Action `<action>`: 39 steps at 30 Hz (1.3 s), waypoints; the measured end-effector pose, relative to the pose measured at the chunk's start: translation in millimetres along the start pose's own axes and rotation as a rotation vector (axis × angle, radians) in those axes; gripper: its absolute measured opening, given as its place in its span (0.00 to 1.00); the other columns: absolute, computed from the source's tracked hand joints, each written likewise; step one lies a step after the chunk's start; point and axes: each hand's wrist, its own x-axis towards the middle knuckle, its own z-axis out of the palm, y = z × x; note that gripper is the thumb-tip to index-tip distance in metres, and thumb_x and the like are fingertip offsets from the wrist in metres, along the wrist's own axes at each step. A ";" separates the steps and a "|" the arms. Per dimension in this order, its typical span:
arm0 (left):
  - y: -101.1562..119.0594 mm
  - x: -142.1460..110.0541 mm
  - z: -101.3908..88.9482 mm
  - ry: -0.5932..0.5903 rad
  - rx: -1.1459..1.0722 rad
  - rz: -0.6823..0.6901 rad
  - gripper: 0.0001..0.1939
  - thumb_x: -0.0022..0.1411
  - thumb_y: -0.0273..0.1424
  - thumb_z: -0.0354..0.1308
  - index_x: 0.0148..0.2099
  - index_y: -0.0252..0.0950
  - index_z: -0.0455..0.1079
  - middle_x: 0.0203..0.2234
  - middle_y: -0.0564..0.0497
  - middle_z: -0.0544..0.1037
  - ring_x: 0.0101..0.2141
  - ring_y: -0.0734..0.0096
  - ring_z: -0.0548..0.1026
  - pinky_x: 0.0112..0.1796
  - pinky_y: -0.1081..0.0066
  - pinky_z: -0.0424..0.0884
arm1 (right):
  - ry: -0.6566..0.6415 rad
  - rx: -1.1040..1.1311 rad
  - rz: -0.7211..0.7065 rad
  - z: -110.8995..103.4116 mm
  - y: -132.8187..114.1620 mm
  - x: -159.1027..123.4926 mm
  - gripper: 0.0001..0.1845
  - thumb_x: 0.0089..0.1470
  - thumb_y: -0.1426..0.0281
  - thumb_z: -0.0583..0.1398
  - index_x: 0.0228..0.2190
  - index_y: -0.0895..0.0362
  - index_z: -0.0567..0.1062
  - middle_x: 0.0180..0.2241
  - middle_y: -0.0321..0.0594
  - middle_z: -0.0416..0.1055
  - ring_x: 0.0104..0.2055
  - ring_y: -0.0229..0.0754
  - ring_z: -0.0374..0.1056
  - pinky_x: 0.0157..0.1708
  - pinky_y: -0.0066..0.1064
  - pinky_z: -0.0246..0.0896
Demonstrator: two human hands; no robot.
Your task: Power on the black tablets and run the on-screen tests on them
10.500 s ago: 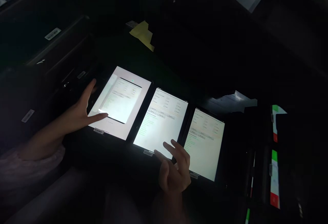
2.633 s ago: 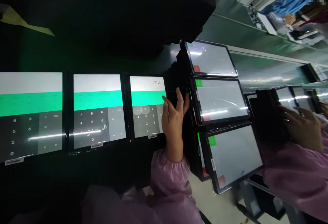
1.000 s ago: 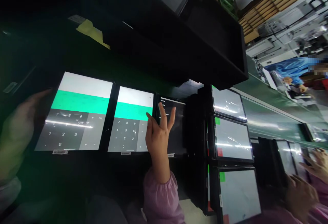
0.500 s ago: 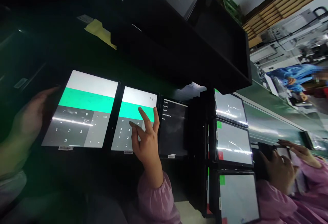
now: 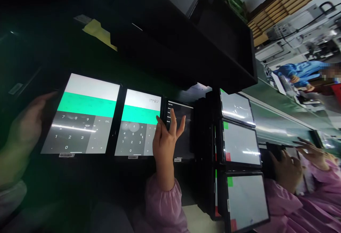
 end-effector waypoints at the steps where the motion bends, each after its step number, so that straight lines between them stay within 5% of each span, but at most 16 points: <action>1: 1.6 -0.5 0.7 0.012 -0.021 -0.020 0.24 0.68 0.40 0.51 0.60 0.40 0.77 0.59 0.48 0.78 0.62 0.45 0.72 0.67 0.42 0.60 | -0.016 0.002 0.005 0.4 -1.0 -0.5 0.19 0.71 0.69 0.52 0.51 0.56 0.82 0.71 0.49 0.57 0.78 0.66 0.33 0.69 0.76 0.42; 8: 14.1 -6.4 5.9 0.068 0.005 -0.085 0.21 0.68 0.37 0.52 0.58 0.44 0.79 0.58 0.54 0.79 0.61 0.48 0.72 0.67 0.43 0.60 | -0.122 0.020 -0.053 -2.8 -14.8 0.5 0.20 0.72 0.68 0.51 0.54 0.53 0.80 0.74 0.45 0.51 0.78 0.65 0.27 0.69 0.76 0.39; 14: 17.0 -9.1 6.9 0.083 0.036 -0.062 0.21 0.67 0.35 0.53 0.58 0.42 0.79 0.58 0.54 0.79 0.61 0.51 0.73 0.67 0.49 0.63 | -0.044 0.003 0.058 -0.1 -8.2 1.5 0.22 0.73 0.67 0.49 0.51 0.55 0.82 0.70 0.49 0.60 0.77 0.63 0.39 0.69 0.74 0.42; 19: 12.8 -4.6 4.5 0.065 0.005 -0.042 0.21 0.67 0.35 0.54 0.58 0.41 0.78 0.58 0.53 0.78 0.62 0.51 0.72 0.68 0.49 0.61 | -0.117 0.024 -0.014 -2.3 -13.4 2.0 0.21 0.73 0.67 0.50 0.54 0.53 0.81 0.73 0.47 0.54 0.78 0.64 0.31 0.71 0.73 0.39; 23: 14.5 -9.6 6.3 0.023 -0.086 -0.040 0.21 0.68 0.35 0.53 0.58 0.37 0.77 0.59 0.52 0.78 0.63 0.54 0.71 0.69 0.52 0.57 | -0.074 0.068 0.005 -5.8 -21.3 5.0 0.21 0.73 0.67 0.50 0.51 0.54 0.82 0.70 0.47 0.60 0.77 0.65 0.36 0.69 0.72 0.46; 28: 7.7 -29.2 11.8 -0.015 -0.214 -0.088 0.25 0.69 0.39 0.52 0.62 0.35 0.73 0.62 0.48 0.75 0.66 0.54 0.67 0.70 0.54 0.54 | -0.057 0.155 -0.067 -0.4 -55.7 16.4 0.20 0.72 0.68 0.51 0.47 0.53 0.83 0.66 0.46 0.66 0.75 0.61 0.44 0.66 0.66 0.58; 34: 0.2 -33.7 4.4 -0.152 -0.265 -0.162 0.26 0.68 0.43 0.54 0.63 0.38 0.70 0.64 0.46 0.72 0.66 0.50 0.66 0.69 0.50 0.54 | -0.264 0.220 -0.210 17.7 -105.0 24.0 0.20 0.72 0.68 0.52 0.50 0.54 0.83 0.70 0.47 0.59 0.78 0.63 0.35 0.68 0.67 0.54; 39: -0.3 -28.3 -5.0 -0.204 -0.238 -0.174 0.23 0.69 0.43 0.54 0.61 0.40 0.73 0.62 0.47 0.75 0.64 0.51 0.68 0.69 0.50 0.55 | -0.358 0.179 -0.237 25.4 -115.2 21.8 0.20 0.72 0.67 0.53 0.54 0.51 0.81 0.73 0.47 0.53 0.78 0.65 0.30 0.68 0.69 0.54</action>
